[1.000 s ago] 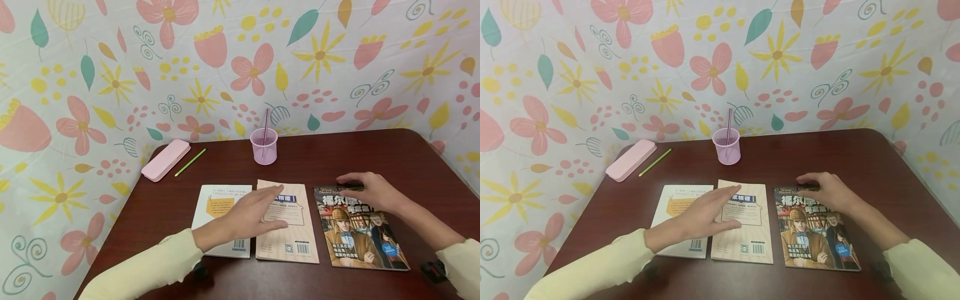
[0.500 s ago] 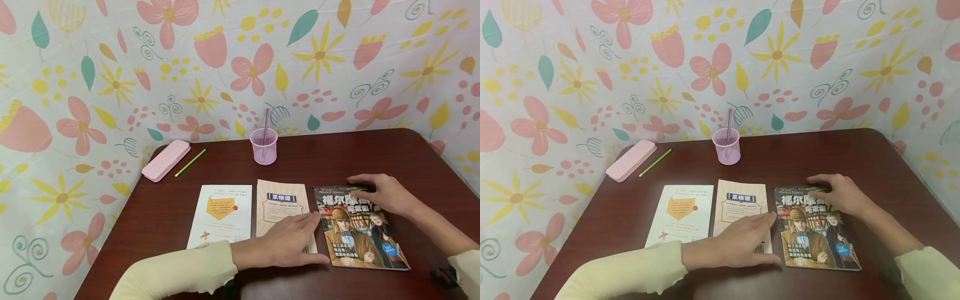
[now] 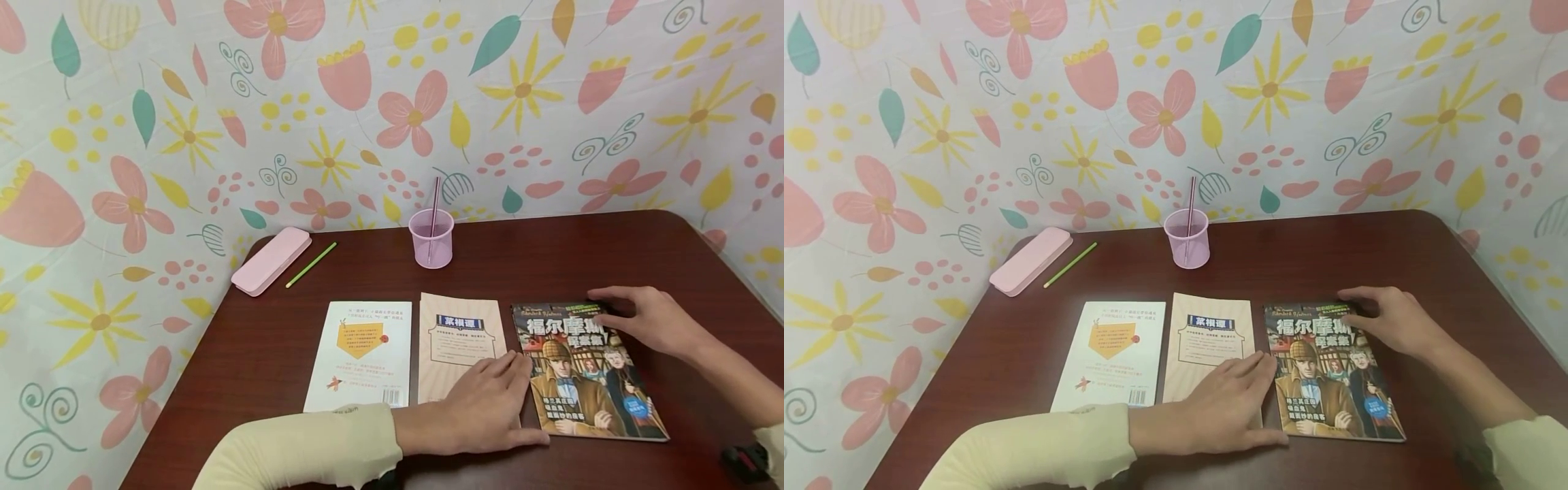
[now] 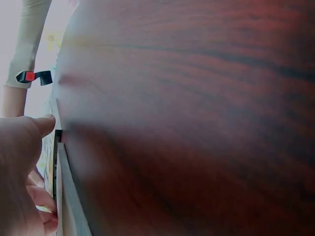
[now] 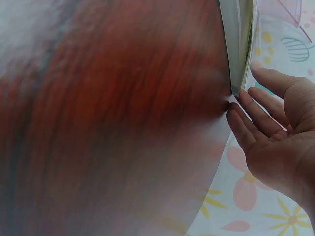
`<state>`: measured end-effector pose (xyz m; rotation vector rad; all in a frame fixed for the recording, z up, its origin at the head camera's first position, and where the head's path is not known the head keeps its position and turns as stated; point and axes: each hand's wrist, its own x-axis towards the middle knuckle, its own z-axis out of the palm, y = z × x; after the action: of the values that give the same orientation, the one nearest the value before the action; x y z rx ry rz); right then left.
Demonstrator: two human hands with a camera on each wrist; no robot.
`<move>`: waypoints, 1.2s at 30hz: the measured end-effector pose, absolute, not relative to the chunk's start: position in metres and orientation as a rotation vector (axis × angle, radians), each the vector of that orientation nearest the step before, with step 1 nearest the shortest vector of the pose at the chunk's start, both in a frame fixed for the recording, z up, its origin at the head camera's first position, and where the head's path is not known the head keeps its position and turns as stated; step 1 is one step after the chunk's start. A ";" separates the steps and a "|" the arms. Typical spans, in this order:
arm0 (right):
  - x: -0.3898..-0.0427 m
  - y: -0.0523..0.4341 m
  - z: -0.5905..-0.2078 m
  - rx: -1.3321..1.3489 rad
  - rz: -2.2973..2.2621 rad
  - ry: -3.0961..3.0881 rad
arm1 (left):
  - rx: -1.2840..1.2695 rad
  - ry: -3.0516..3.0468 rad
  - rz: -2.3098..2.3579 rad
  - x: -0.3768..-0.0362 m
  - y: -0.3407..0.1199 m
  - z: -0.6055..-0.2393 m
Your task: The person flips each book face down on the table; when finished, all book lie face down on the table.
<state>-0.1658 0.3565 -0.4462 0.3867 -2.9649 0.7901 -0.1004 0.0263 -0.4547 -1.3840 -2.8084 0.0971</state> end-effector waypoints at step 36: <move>-0.164 0.362 -0.453 0.415 0.860 -2.903 | -1.318 -2.796 -0.144 -0.091 0.034 -0.463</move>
<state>-0.1641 0.3622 -0.4526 0.4147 -2.9028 0.8596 -0.0912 0.0340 -0.4632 -1.3177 -2.7957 -0.1439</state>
